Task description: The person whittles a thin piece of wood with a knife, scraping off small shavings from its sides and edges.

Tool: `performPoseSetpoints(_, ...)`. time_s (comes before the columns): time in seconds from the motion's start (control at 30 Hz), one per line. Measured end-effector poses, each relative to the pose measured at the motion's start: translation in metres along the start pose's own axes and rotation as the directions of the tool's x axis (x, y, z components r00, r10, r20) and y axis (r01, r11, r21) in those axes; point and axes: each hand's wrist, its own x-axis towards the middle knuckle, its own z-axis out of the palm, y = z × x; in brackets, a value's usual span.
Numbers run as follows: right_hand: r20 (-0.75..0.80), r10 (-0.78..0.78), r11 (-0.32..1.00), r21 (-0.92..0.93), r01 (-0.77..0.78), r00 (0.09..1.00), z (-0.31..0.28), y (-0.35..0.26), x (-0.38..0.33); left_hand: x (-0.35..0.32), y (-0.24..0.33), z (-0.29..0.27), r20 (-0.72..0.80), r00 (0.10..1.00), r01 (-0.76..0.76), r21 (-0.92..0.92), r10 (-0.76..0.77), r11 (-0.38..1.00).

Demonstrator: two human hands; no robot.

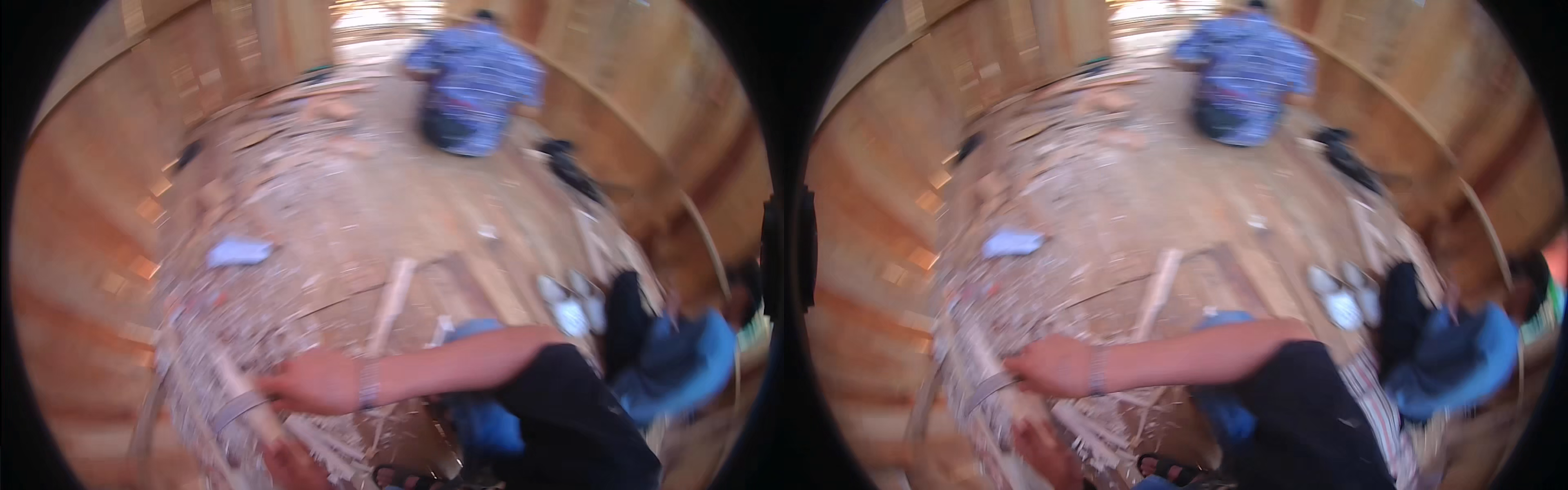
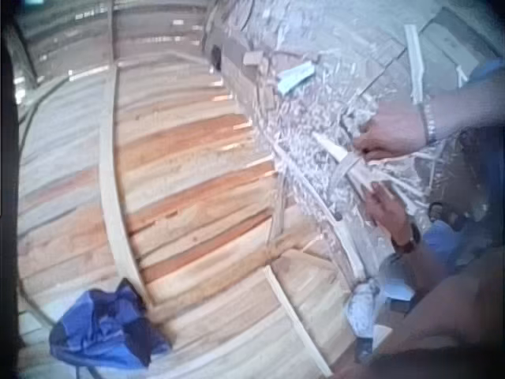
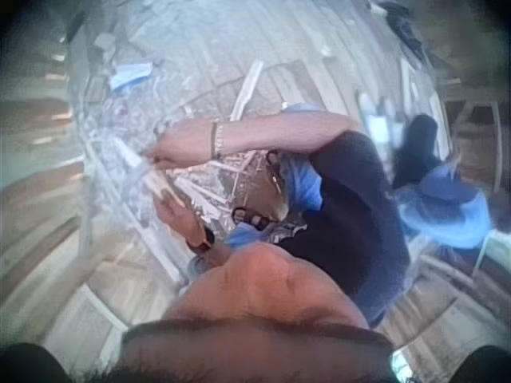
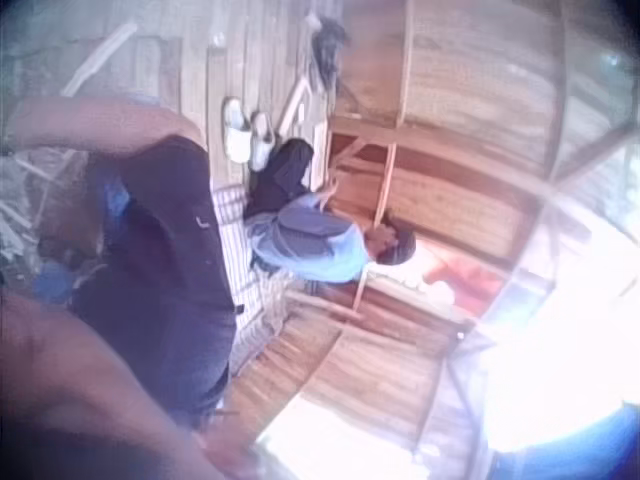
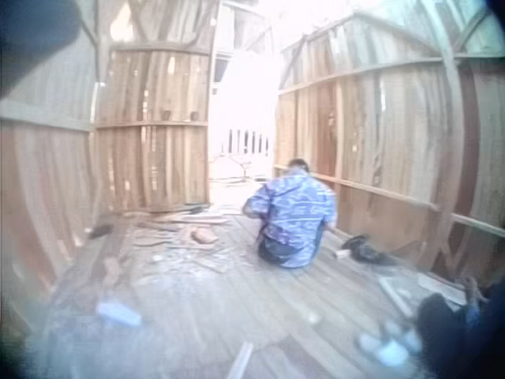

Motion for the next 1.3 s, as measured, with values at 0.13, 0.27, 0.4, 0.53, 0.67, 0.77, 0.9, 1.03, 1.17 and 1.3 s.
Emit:
performPoseSetpoints(0.13, -0.131, 0.135, 0.986, -0.079, -0.146, 0.982, -0.017, 0.016, -0.011, 0.036, 0.055, -0.01, 0.554, 0.674, 0.723, -0.629, -0.489, 0.284)
performPoseSetpoints(0.27, -0.137, 0.037, 0.991, -0.12, -0.054, 0.99, -0.011, -0.005, -0.007, 0.048, 0.052, -0.028, 0.606, 0.661, 0.738, -0.631, -0.442, 0.239)
performPoseSetpoints(0.4, -0.148, -0.013, 0.986, -0.164, -0.012, 0.989, -0.015, 0.001, -0.007, 0.039, 0.051, -0.026, 0.539, 0.74, 0.662, -0.688, -0.402, 0.297)
performPoseSetpoints(0.53, -0.143, 0.024, 0.987, -0.156, -0.046, 0.989, -0.023, -0.005, -0.01, 0.038, 0.057, -0.029, 0.533, 0.731, 0.67, -0.679, -0.427, 0.301)
performPoseSetpoints(0.67, -0.133, 0.013, 0.983, -0.177, -0.037, 0.991, -0.022, -0.011, -0.012, 0.039, 0.056, -0.024, 0.49, 0.775, 0.627, -0.677, -0.398, 0.386)
performPoseSetpoints(0.77, -0.132, 0.037, 0.989, -0.135, -0.055, 0.991, -0.023, -0.008, -0.009, 0.04, 0.056, -0.033, 0.502, 0.75, 0.656, -0.649, -0.43, 0.386)
performPoseSetpoints(0.9, -0.103, 0.035, 0.985, -0.162, -0.052, 0.994, -0.02, -0.016, -0.011, 0.04, 0.053, -0.035, 0.514, 0.741, 0.666, -0.644, -0.433, 0.375)
performPoseSetpoints(1.03, -0.091, 0.021, 0.978, -0.207, -0.04, 0.996, -0.026, -0.011, -0.006, 0.039, 0.049, -0.027, 0.505, 0.758, 0.649, -0.648, -0.412, 0.4)
performPoseSetpoints(1.17, -0.144, -0.03, 0.98, -0.199, 0.001, 0.989, -0.019, -0.015, -0.012, 0.039, 0.052, -0.033, 0.512, 0.743, 0.662, -0.657, -0.43, 0.361)
performPoseSetpoints(1.3, -0.132, -0.007, 0.97, -0.243, -0.026, 0.991, -0.014, -0.015, -0.012, 0.034, 0.051, -0.029, 0.495, 0.754, 0.652, -0.648, -0.432, 0.394)
